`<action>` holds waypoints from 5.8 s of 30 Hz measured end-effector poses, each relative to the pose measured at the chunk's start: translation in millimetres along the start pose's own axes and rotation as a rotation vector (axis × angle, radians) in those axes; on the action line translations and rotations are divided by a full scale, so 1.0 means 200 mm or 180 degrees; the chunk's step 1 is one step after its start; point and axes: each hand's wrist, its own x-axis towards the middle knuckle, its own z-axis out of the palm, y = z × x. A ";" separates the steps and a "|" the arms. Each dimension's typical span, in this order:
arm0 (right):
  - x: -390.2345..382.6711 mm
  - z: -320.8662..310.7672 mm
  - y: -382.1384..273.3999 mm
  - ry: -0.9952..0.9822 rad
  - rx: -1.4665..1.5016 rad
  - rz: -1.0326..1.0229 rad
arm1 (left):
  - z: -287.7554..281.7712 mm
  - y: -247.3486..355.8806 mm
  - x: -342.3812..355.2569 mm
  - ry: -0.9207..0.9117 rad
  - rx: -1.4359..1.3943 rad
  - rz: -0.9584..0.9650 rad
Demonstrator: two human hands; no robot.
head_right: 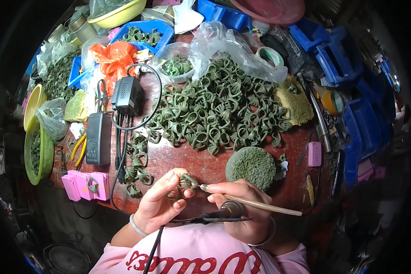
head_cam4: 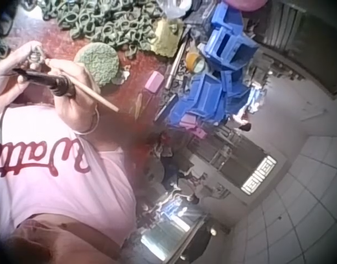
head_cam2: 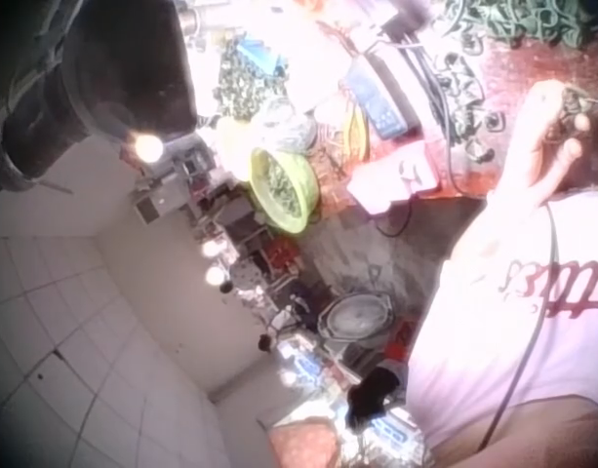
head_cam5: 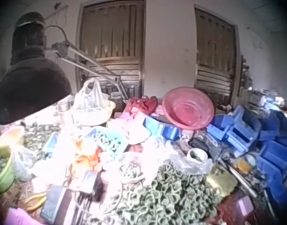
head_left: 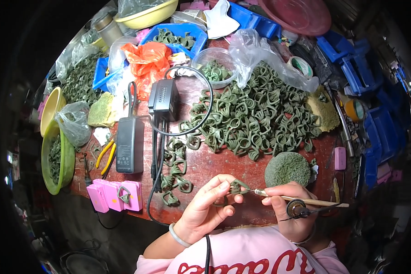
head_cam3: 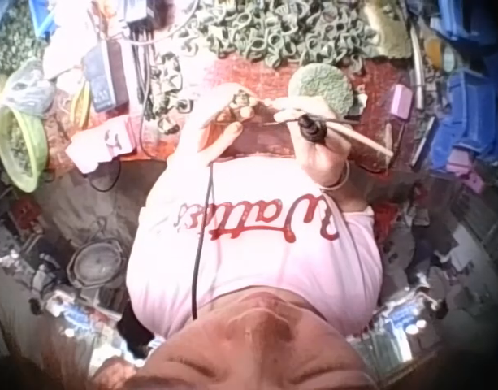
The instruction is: Using a heated wax pen to carve and detail small green jewelry wax components.
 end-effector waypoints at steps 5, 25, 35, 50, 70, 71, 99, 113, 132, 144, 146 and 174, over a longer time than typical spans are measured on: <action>0.00 0.01 0.01 -0.0119 0.0069 0.0001 | -0.01 0.00 0.00 -0.0060 0.0123 0.0058; 0.00 0.01 0.03 -0.0123 0.0966 0.0791 | 0.00 -0.01 0.01 0.0168 0.0647 0.0296; 0.02 0.02 0.05 -0.0323 0.0185 -0.0123 | 0.02 0.01 0.00 -0.0003 0.0330 0.0133; 0.02 0.03 0.05 -0.0116 0.0201 -0.0157 | 0.04 -0.01 0.00 0.0390 0.0515 0.0284; -0.16 -0.09 0.06 -0.0004 -0.0576 0.0238 | 0.01 0.02 -0.02 0.0069 0.0614 0.0783; -0.15 -0.09 0.06 -0.0004 -0.0570 0.0235 | 0.01 0.02 -0.02 0.0090 0.0604 0.0778; 0.03 -0.01 0.03 -0.0339 0.0262 0.0024 | 0.03 0.00 -0.04 0.0062 0.1347 0.0871; -0.01 -0.08 -0.02 0.0093 0.0548 0.0813 | -0.03 0.01 -0.03 -0.0171 0.0494 0.0380; -0.04 -0.06 0.04 0.0040 0.0374 0.0679 | 0.06 0.04 -0.05 0.0198 0.0638 0.0456; -0.02 -0.03 0.03 -0.0089 0.0153 0.0263 | 0.03 0.02 -0.03 0.0011 0.0418 0.0405; -0.02 -0.02 0.04 -0.0093 0.0198 0.0199 | 0.03 0.01 -0.03 0.0024 0.0409 0.0311; -0.02 0.02 0.06 -0.0022 0.0272 0.0262 | 0.03 0.00 -0.01 0.0065 0.0481 0.0305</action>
